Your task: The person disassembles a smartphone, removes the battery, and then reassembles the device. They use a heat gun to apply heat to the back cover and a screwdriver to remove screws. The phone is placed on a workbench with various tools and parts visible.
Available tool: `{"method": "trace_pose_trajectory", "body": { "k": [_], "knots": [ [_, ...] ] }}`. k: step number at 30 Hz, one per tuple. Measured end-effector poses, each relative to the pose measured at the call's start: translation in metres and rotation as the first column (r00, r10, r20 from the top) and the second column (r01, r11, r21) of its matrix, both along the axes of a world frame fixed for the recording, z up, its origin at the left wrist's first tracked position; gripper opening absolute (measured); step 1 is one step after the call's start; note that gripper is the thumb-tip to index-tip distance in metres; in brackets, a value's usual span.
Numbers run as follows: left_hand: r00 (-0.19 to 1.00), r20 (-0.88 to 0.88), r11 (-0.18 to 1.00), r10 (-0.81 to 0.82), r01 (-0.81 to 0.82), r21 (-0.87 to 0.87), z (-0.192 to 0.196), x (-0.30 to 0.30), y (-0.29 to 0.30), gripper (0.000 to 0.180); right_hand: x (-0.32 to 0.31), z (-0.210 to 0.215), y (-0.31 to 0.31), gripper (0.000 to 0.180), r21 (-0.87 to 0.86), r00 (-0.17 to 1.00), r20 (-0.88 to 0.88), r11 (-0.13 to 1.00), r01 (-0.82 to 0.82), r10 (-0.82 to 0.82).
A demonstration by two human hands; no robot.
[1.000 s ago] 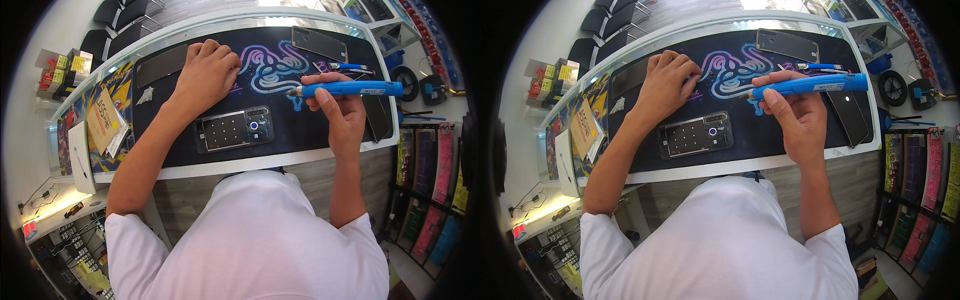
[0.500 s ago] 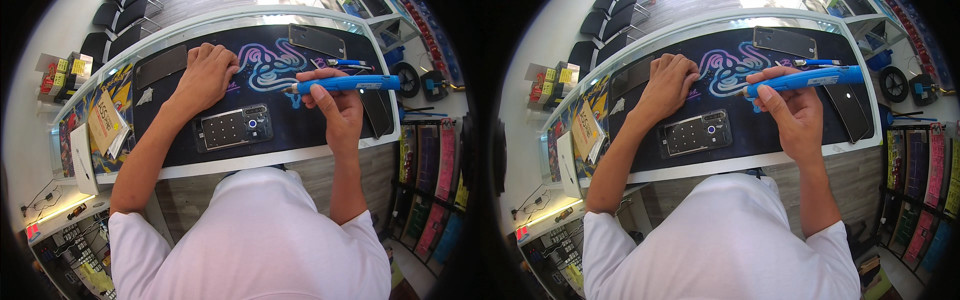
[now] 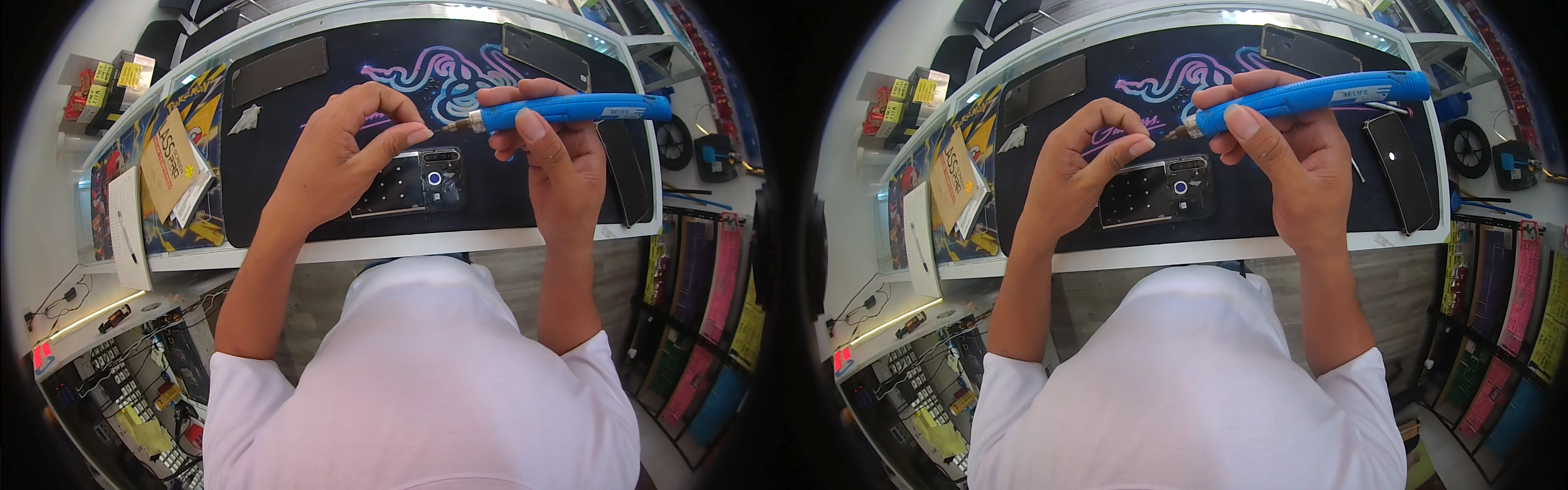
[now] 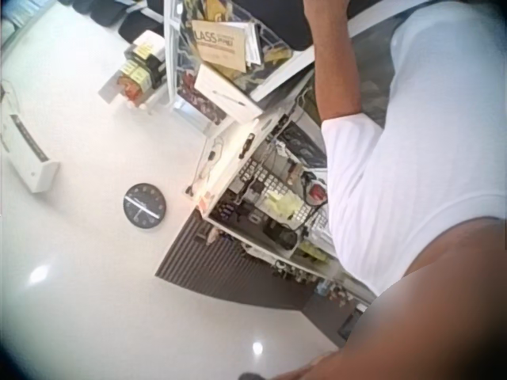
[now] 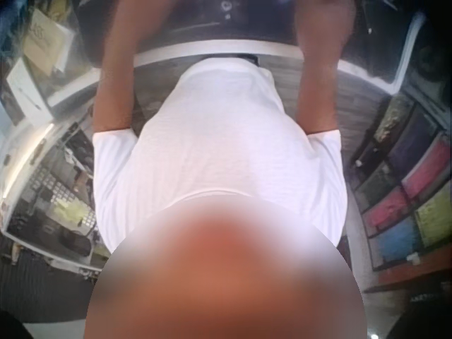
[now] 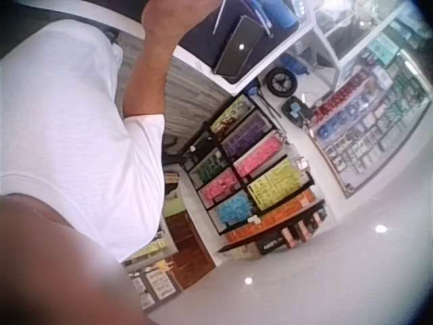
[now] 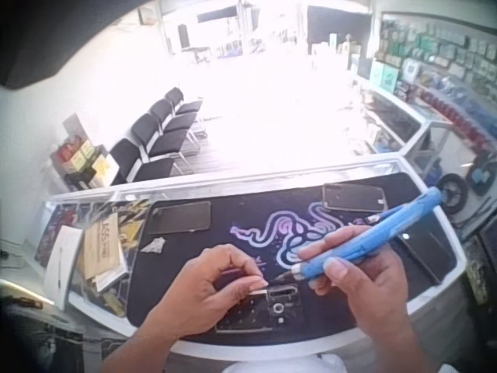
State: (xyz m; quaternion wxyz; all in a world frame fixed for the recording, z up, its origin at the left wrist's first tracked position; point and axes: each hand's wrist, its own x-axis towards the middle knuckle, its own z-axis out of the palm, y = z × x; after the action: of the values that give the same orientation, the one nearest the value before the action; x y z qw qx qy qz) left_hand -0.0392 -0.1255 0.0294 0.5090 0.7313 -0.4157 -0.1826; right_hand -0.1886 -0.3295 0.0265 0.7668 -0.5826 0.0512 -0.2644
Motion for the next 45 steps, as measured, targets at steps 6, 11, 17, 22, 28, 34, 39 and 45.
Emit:
{"method": "trace_pose_trajectory", "body": {
  "k": [6, 11, 17, 22, 28, 34, 39, 45],
  "knots": [
    [0.991, 0.130, 0.993, 0.030, -0.014, -0.120, 0.003, -0.006, 0.001, 0.012, 0.005, 0.010, 0.005, 0.035, -0.038, 0.996, 0.086, 0.999, -0.032, 0.035],
    [0.981, 0.190, 0.988, 0.046, -0.017, -0.150, 0.002, -0.009, 0.003, 0.012, 0.004, 0.014, 0.008, 0.034, -0.123, 0.993, 0.114, 0.992, -0.024, 0.038],
    [0.988, 0.144, 0.986, 0.061, -0.037, -0.165, 0.001, -0.013, 0.002, 0.014, 0.004, 0.017, 0.011, 0.034, -0.167, 0.983, 0.177, 0.986, -0.023, 0.052],
    [0.993, 0.095, 0.984, 0.072, -0.056, -0.166, 0.001, -0.016, 0.001, 0.014, 0.000, 0.019, 0.011, 0.035, -0.275, 0.989, 0.142, 0.961, -0.007, 0.047],
    [0.995, 0.081, 0.988, 0.057, -0.045, -0.146, 0.003, -0.019, 0.000, 0.015, -0.001, 0.018, 0.008, 0.034, -0.262, 0.986, 0.151, 0.965, -0.025, 0.066],
    [0.995, -0.052, 0.994, 0.081, -0.085, -0.065, -0.002, -0.024, -0.004, 0.017, -0.002, 0.018, 0.013, 0.031, -0.222, 0.990, 0.130, 0.975, -0.027, 0.057],
    [0.979, 0.204, 1.000, -0.003, -0.001, 0.020, -0.016, -0.014, -0.008, 0.016, -0.002, 0.016, 0.012, 0.027, -0.345, 0.995, -0.101, 0.937, -0.049, 0.015],
    [0.921, 0.386, 0.995, -0.059, 0.022, 0.100, -0.035, -0.009, -0.012, 0.017, 0.007, 0.007, 0.006, 0.029, -0.582, 0.955, -0.296, 0.797, -0.162, -0.022]
  ]
}}
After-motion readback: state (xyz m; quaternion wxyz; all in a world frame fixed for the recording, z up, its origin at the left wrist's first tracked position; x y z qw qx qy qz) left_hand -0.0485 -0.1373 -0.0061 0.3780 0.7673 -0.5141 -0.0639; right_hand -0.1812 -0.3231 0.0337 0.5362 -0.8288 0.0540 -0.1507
